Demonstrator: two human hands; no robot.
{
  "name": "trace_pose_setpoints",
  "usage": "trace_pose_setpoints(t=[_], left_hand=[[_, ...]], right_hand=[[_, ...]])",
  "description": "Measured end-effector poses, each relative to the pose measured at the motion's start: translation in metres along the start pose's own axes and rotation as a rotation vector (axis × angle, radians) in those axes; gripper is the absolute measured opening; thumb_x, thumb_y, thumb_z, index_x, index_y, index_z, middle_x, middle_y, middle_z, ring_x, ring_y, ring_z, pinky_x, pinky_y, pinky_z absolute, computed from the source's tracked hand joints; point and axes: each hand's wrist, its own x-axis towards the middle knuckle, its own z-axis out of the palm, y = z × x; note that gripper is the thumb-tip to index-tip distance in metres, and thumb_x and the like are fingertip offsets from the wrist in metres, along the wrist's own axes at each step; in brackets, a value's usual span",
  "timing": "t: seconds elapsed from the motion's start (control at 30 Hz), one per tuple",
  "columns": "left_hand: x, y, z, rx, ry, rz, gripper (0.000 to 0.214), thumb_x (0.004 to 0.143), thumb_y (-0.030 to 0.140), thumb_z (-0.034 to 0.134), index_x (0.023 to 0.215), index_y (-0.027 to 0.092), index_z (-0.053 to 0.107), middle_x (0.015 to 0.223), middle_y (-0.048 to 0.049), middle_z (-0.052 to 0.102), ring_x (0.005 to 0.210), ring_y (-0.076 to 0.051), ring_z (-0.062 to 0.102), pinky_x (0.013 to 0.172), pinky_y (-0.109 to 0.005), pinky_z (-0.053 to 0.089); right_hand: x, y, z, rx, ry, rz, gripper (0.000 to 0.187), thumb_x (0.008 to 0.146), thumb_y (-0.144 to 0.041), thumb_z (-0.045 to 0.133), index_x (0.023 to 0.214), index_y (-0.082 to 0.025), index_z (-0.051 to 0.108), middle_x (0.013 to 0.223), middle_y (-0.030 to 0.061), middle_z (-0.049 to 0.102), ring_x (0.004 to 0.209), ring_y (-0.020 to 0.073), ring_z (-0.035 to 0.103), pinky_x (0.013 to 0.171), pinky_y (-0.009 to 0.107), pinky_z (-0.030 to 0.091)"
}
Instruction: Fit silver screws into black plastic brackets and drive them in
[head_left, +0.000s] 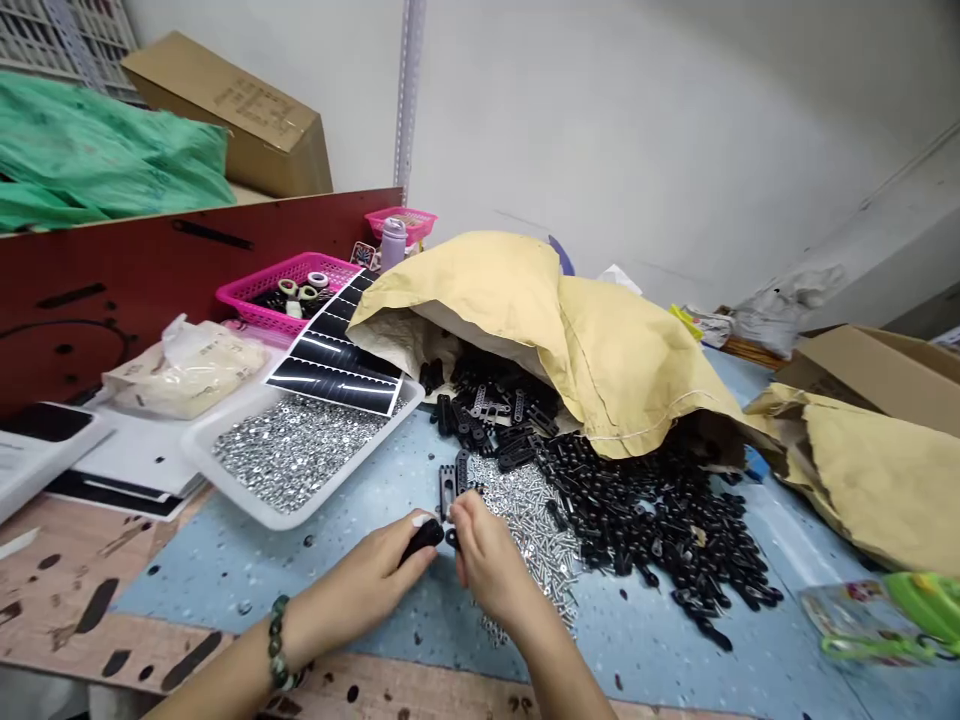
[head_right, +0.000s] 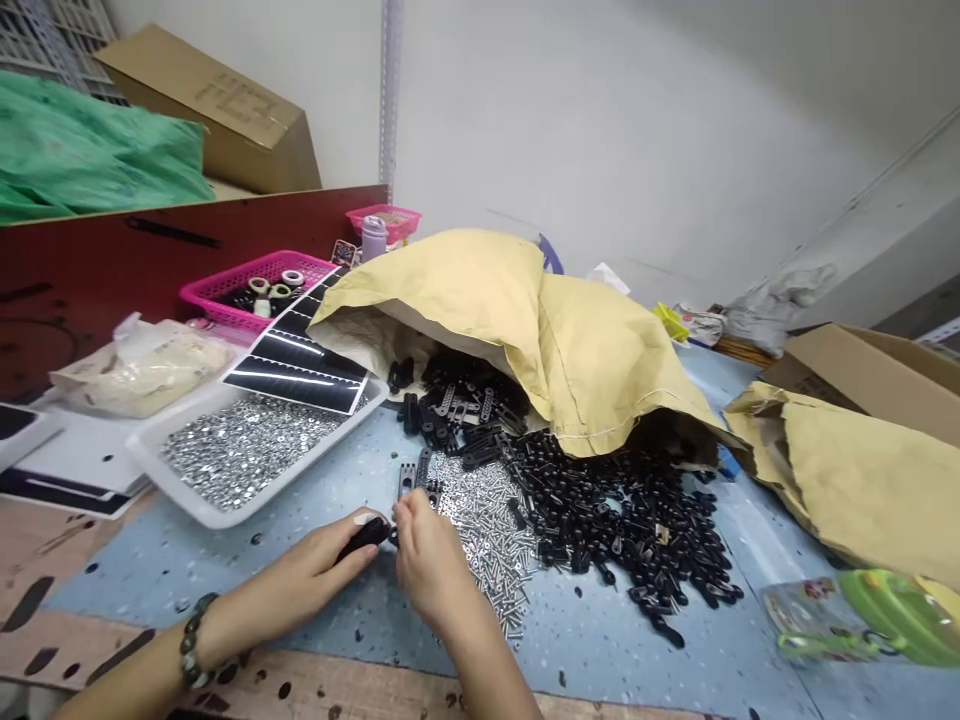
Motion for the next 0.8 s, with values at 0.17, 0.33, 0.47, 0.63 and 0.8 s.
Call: trace_pose_setpoints(t=[0.17,0.33,0.47,0.63,0.8], left_hand=[[-0.008,0.000,-0.002,0.132,0.006,0.077,0.020,0.091,0.037,0.051,0.104,0.023,0.055,0.100,-0.0057,0.065,0.093,-0.024,0.062,0.084,-0.040,0.048],[-0.008,0.000,0.000,0.254,0.055,0.063,0.021,0.091,0.037,0.049,0.104,0.022,0.055,0.094,-0.0056,0.067,0.087,-0.025,0.064,0.074,-0.036,0.050],[-0.006,0.003,-0.001,0.397,0.038,0.110,0.020,0.092,0.036,0.049,0.102,0.020,0.055,0.091,-0.0064,0.068,0.081,-0.025,0.066,0.067,-0.035,0.050],[-0.005,0.006,0.001,0.494,0.016,0.188,0.016,0.091,0.030,0.047,0.097,0.018,0.056,0.085,-0.0062,0.068,0.074,-0.024,0.065,0.060,-0.033,0.049],[-0.009,0.007,0.002,0.487,-0.012,0.269,0.019,0.093,0.030,0.044,0.089,0.019,0.058,0.080,-0.0042,0.067,0.069,-0.021,0.063,0.059,-0.031,0.046]], right_hand=[[0.007,-0.019,0.003,-0.297,-0.059,0.014,0.038,0.099,-0.035,0.030,0.067,-0.023,0.048,0.043,-0.0048,0.044,0.043,0.0146,0.048,0.048,0.023,0.026],[0.007,-0.019,0.003,-0.516,-0.052,0.021,0.031,0.099,-0.031,0.032,0.083,-0.021,0.057,0.061,0.0017,0.060,0.055,0.0175,0.055,0.051,0.024,0.025],[0.005,-0.017,0.003,-0.453,-0.101,-0.004,0.024,0.098,-0.028,0.034,0.099,-0.022,0.057,0.071,0.0026,0.066,0.064,0.0183,0.061,0.055,0.023,0.031],[0.005,-0.014,0.003,-0.348,-0.143,-0.058,0.031,0.097,-0.029,0.034,0.119,-0.023,0.056,0.088,0.0063,0.070,0.080,0.0210,0.066,0.064,0.026,0.042],[-0.001,-0.007,0.004,-0.090,-0.117,-0.052,0.034,0.098,-0.034,0.033,0.120,-0.023,0.057,0.061,-0.0015,0.063,0.055,0.0159,0.061,0.057,0.025,0.045]])
